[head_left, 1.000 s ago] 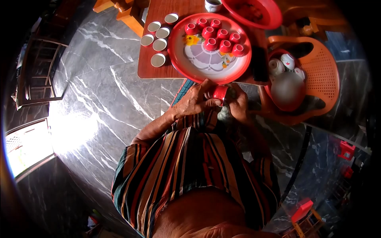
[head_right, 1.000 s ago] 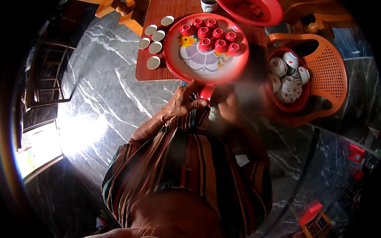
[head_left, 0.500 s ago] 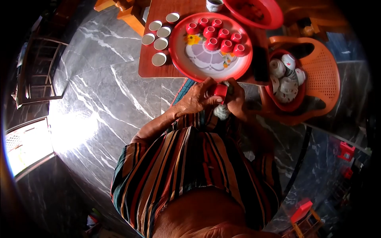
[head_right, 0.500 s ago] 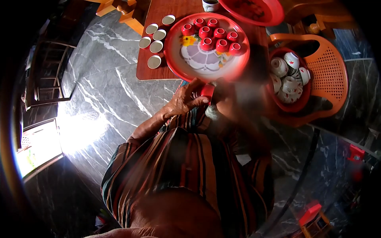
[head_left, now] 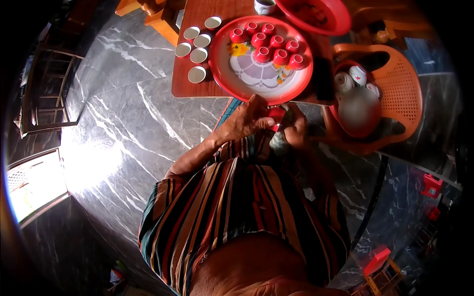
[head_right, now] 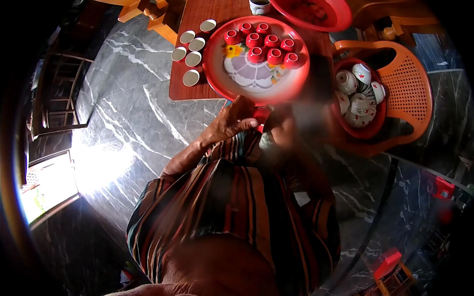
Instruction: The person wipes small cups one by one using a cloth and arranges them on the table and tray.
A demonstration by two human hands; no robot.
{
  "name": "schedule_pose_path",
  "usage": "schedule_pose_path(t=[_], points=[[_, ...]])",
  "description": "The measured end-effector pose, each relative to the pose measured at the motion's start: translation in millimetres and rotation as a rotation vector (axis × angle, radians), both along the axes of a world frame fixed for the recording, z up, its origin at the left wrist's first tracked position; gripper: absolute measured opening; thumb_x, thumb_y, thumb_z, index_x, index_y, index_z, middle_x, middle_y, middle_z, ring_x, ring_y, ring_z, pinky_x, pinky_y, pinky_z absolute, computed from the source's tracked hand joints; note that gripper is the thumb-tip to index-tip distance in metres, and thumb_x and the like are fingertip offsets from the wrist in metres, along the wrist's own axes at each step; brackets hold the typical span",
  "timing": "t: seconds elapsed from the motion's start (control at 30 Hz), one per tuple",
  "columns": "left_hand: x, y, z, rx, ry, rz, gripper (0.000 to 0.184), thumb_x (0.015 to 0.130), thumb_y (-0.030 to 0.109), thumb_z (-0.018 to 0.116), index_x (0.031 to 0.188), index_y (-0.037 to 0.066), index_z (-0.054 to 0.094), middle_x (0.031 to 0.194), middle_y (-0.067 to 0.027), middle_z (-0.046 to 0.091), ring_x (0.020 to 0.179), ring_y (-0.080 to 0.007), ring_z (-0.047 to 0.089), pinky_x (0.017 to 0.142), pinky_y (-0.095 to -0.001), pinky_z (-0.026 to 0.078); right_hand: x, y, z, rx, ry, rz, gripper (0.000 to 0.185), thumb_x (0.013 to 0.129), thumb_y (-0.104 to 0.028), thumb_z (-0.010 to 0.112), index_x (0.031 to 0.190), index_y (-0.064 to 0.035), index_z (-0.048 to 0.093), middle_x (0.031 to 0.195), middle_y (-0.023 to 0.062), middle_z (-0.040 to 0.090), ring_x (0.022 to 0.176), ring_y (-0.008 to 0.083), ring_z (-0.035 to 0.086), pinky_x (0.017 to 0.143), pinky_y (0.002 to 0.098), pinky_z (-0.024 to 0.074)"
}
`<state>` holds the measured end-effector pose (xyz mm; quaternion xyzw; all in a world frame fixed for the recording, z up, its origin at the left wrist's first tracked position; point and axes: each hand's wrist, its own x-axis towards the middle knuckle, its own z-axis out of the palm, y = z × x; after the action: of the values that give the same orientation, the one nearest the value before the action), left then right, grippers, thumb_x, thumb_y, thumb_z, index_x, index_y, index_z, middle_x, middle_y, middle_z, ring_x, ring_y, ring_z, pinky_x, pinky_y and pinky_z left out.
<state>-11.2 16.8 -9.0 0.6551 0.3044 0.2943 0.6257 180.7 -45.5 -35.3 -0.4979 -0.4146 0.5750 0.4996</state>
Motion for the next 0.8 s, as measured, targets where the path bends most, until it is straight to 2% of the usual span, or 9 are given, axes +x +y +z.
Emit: schedule_pose_path(t=[0.1, 0.17, 0.3, 0.43, 0.47, 0.5, 0.6, 0.7, 0.8], points=[[-2.4, 4.9, 7.3, -0.282, -0.011, -0.148, 0.045, 0.089, 0.043, 0.063, 0.104, 0.002, 0.051, 0.081, -0.0062, 0.059, 0.073, -0.0126, 0.058, 0.063, -0.0274, 0.048, 11.0, -1.7, 6.3, 0.444, -0.876, 0.07, 0.057, 0.064, -0.002, 0.067, 0.119, -0.0066, 0.055, 0.109, 0.0171, 0.058, 0.104, 0.038, 0.055, 0.085, 0.0455, 0.047], [-3.3, 7.5, 3.8, -0.23, -0.016, -0.219, 0.045, 0.09, 0.042, 0.062, 0.104, 0.001, 0.052, 0.084, -0.0053, 0.058, 0.073, -0.0118, 0.057, 0.061, -0.0261, 0.046, 8.3, 5.3, 32.8, 0.817, -1.006, 0.088, 0.055, 0.059, 0.005, 0.062, 0.113, 0.0002, 0.053, 0.096, 0.0183, 0.059, 0.08, 0.0374, 0.06, 0.069, 0.0417, 0.051], [-1.7, 5.2, 2.9, -0.237, -0.091, -0.258, 0.047, 0.092, 0.044, 0.06, 0.108, 0.001, 0.053, 0.088, -0.0056, 0.058, 0.075, -0.0125, 0.056, 0.063, -0.0284, 0.047, 8.3, 13.6, 44.8, 1.052, -1.067, 0.096, 0.056, 0.061, 0.0, 0.071, 0.114, 0.0009, 0.053, 0.096, 0.0176, 0.059, 0.079, 0.0355, 0.061, 0.066, 0.0415, 0.0509], [1.2, 2.1, 9.5, -0.029, -0.09, -0.07, 0.046, 0.088, 0.038, 0.066, 0.11, 0.0, 0.052, 0.089, -0.0081, 0.057, 0.079, -0.0178, 0.057, 0.067, -0.0333, 0.048, -0.1, 26.6, 39.5, 0.625, -0.694, 0.012, 0.037, 0.078, -0.014, 0.072, 0.109, -0.0041, 0.056, 0.097, 0.018, 0.061, 0.083, 0.0334, 0.064, 0.069, 0.0365, 0.0506], [0.5, 2.4, 13.7, 0.045, -0.031, -0.016, 0.047, 0.086, 0.034, 0.07, 0.111, -0.001, 0.051, 0.09, -0.0101, 0.057, 0.079, -0.0212, 0.058, 0.069, -0.0349, 0.048, -6.3, 23.6, 32.5, 0.418, -0.501, -0.034, 0.033, 0.082, -0.022, 0.071, 0.106, -0.0049, 0.056, 0.094, 0.0146, 0.063, 0.084, 0.0246, 0.064, 0.073, 0.0335, 0.0494], [0.5, 2.9, 15.4, 0.046, -0.031, -0.013, 0.047, 0.086, 0.034, 0.07, 0.111, -0.001, 0.051, 0.09, -0.0101, 0.057, 0.079, -0.0212, 0.058, 0.069, -0.0349, 0.048, -13.0, 21.8, 14.7, 0.328, -0.058, -0.029, 0.04, 0.076, 0.003, 0.067, 0.114, -0.0015, 0.055, 0.103, 0.0152, 0.062, 0.094, 0.0251, 0.062, 0.078, 0.0348, 0.049], [1.4, 6.1, 13.3, 0.491, 0.163, 0.051, 0.052, 0.073, 0.021, 0.078, 0.113, -0.001, 0.052, 0.099, -0.019, 0.055, 0.091, -0.0369, 0.057, 0.08, -0.0423, 0.048, 0.3, 21.3, -17.1, 0.197, -0.555, 0.207, 0.034, 0.084, -0.006, 0.06, 0.117, -0.0014, 0.055, 0.112, 0.0128, 0.06, 0.107, 0.0205, 0.057, 0.09, 0.0334, 0.0453], [2.7, 5.9, 17.9, 0.789, 0.255, 0.055, 0.057, 0.072, 0.022, 0.079, 0.118, 0.002, 0.053, 0.11, -0.0165, 0.056, 0.1, -0.034, 0.057, 0.09, -0.0454, 0.046, 0.3, -6.4, -40.5, 0.036, 0.266, 0.315, 0.039, 0.086, -0.024, 0.056, 0.118, -0.0023, 0.055, 0.12, 0.0113, 0.058, 0.118, 0.0221, 0.05, 0.108, 0.0443, 0.031], [5.5, 4.1, 11.7, 0.916, 0.242, 0.08, 0.057, 0.071, 0.02, 0.078, 0.118, 0.0, 0.053, 0.111, -0.0182, 0.055, 0.1, -0.036, 0.057, 0.091, -0.0459, 0.045, -3.0, -25.1, -47.7, -0.187, -0.233, 0.228, 0.046, 0.086, -0.032, 0.052, 0.122, -0.0032, 0.055, 0.122, 0.0104, 0.058, 0.121, 0.0227, 0.048, 0.112, 0.0576, 0.0127]])
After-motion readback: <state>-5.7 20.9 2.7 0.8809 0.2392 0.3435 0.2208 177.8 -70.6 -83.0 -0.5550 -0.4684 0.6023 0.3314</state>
